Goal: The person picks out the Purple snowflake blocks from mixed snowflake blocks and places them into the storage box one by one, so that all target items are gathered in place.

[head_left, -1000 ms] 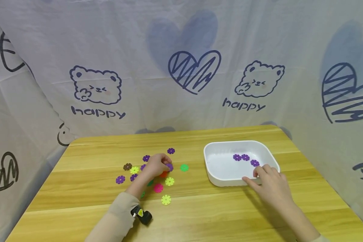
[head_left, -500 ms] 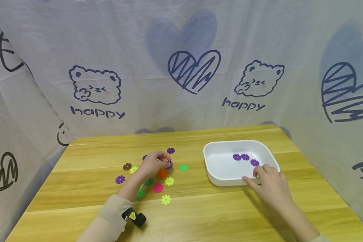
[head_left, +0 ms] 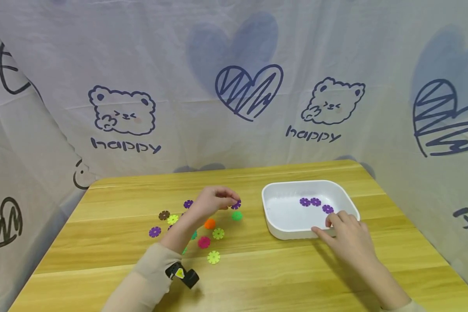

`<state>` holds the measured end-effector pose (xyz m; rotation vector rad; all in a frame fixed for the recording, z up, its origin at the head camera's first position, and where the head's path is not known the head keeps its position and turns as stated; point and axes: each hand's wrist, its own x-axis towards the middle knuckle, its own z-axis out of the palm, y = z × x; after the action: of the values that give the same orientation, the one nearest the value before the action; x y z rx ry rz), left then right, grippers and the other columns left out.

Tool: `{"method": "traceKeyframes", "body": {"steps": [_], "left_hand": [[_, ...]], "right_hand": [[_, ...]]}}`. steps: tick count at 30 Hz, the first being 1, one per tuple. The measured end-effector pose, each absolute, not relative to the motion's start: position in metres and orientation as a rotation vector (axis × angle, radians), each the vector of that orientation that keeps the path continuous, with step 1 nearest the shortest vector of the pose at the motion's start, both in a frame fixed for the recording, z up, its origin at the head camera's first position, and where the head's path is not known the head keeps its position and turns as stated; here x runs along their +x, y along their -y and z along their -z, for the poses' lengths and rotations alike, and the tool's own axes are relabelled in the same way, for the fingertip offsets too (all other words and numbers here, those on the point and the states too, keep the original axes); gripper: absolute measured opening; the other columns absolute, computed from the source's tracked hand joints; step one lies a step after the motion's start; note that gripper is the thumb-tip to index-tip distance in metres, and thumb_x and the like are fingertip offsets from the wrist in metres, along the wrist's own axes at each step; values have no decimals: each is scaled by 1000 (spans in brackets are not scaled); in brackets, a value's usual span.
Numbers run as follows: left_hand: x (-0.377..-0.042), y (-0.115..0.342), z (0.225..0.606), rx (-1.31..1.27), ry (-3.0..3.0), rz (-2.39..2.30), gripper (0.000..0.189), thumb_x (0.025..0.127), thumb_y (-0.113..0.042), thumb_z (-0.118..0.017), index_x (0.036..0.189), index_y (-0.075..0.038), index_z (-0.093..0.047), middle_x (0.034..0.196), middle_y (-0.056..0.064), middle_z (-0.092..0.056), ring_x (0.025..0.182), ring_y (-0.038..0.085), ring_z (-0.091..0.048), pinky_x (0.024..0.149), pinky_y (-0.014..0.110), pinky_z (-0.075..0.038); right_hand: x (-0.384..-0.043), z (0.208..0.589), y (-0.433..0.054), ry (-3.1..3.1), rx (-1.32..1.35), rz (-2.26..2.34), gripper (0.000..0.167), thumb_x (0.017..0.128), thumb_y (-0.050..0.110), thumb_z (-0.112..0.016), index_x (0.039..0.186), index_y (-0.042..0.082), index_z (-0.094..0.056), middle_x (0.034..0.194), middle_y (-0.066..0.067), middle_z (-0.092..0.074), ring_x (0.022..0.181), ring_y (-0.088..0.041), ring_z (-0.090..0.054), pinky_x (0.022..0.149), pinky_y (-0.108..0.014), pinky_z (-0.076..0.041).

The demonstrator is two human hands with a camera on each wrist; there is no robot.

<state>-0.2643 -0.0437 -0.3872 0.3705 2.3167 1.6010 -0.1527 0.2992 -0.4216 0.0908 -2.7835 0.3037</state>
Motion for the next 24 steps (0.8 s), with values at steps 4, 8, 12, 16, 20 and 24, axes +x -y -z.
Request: {"method": "traceKeyframes", "body": {"steps": [4, 8, 12, 16, 20, 24], "left_hand": [[-265, 28, 380, 397, -2328, -1601, 12, 92, -15, -65, 100, -14, -75, 100, 1, -73, 91, 14, -63, 83, 35, -53], [-267, 10, 375, 414, -2336, -1597, 13, 91, -18, -67, 101, -15, -75, 98, -1, -74, 90, 12, -61, 78, 33, -49], [-270, -7, 372, 418, -2311, -1617, 14, 91, -19, -68, 103, -16, -75, 94, -1, -72, 86, 12, -60, 73, 28, -44], [-274, -25, 371, 418, -2261, -1655, 15, 91, -19, -68, 104, -15, -75, 91, -4, -70, 82, 12, -58, 71, 28, -41], [-278, -43, 374, 389, -2196, -1696, 14, 90, -18, -68, 102, -15, -75, 89, -5, -70, 80, 11, -59, 71, 28, -42], [-284, -61, 379, 349, -2125, -1730, 14, 90, -16, -68, 103, -14, -75, 92, -1, -73, 80, 10, -64, 73, 27, -47]], "right_hand": [[-153, 422, -299, 2780, 90, -306, 41, 87, 52, -65, 88, 11, -61, 86, -5, -59, 84, -24, -54, 74, -49, -42], [-153, 422, -300, 2774, 91, -307, 41, 87, 52, -65, 87, 12, -60, 86, -4, -59, 85, -24, -54, 74, -49, -42], [-153, 422, -300, 2775, 92, -306, 41, 86, 52, -66, 88, 11, -61, 86, -5, -60, 85, -24, -55, 74, -49, -42], [-153, 422, -299, 2778, 92, -299, 42, 86, 52, -66, 88, 11, -62, 87, -5, -60, 86, -24, -55, 75, -49, -43], [-153, 421, -299, 2784, 91, -302, 41, 86, 52, -66, 88, 11, -61, 88, -5, -60, 85, -24, -55, 74, -49, -43], [-152, 420, -299, 2789, 89, -299, 40, 86, 51, -67, 88, 11, -62, 88, -5, -61, 85, -24, -55, 73, -48, -43]]}}
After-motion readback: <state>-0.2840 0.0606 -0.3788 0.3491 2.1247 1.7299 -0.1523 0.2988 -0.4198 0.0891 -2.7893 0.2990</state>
